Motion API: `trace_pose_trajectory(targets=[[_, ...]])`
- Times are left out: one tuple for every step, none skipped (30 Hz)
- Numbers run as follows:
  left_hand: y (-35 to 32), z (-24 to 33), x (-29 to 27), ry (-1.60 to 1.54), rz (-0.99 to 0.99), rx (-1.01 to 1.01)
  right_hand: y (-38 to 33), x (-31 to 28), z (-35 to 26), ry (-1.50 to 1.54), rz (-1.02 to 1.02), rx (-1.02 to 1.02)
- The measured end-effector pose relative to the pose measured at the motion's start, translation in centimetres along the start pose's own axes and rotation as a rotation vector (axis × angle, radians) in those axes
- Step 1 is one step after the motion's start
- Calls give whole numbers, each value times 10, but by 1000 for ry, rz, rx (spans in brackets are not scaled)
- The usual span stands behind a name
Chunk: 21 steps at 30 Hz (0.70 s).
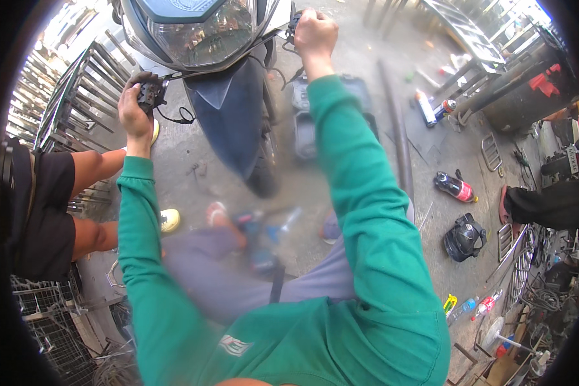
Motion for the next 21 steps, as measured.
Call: trace_pose_trajectory(targets=[[0,-1,1,-13,-5,-23,0,0,-15,-81,14,-162],[-1,0,1,-6,-18,-20,2,0,-8,-30,-13,13],[-2,1,2,4,-31,-17,3,0,-1,23,-41,189],[-3,4,2,12,-48,-1,2,1,6,78,-71,365],[-5,4,1,24,-72,-26,1,7,7,171,-237,470],[-6,6,0,-45,-72,-53,0,6,8,312,-305,587],[-8,7,-3,-115,-64,-71,-2,3,9,440,-359,709],[-9,8,-4,-175,-62,-99,-4,1,10,562,-397,823],[-11,9,-5,-203,-85,-119,-3,-8,11,506,-425,817],[-12,8,-9,-238,-43,-165,-5,-15,14,477,-403,830],[-13,7,-13,-255,-13,-211,-8,-19,17,455,-372,829],[-12,4,-15,-286,40,-261,-10,-21,19,428,-340,820],[-15,6,-13,-283,-1,-223,-16,-20,17,422,-375,760],[-14,5,-9,-231,-29,-200,-19,-18,16,439,-342,701],[-15,4,-4,-198,-61,-161,-18,-15,11,402,-294,542],[-17,-2,-5,-129,-26,-180,-19,-12,6,243,-278,357],[-18,-2,-3,-97,-27,-120,-22,-11,3,213,-191,276],[-19,-2,0,-150,-49,-102,-23,-10,3,134,-119,235],[-18,-4,-1,-177,-40,-118,-21,-9,3,136,-103,208],[-18,-5,-3,-218,-16,-123,-20,-6,2,122,-116,192],[-17,-6,-3,-224,-5,-104,-20,-6,2,117,-99,179]])
Point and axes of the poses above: each hand's wrist, its own y-axis towards the middle knuckle, its own x-axis out of the palm, z = x × y, the point moved 7 cm from there along y, towards the middle knuckle, and after that the axes turned 13 degrees about z, right-handed, at the moved point
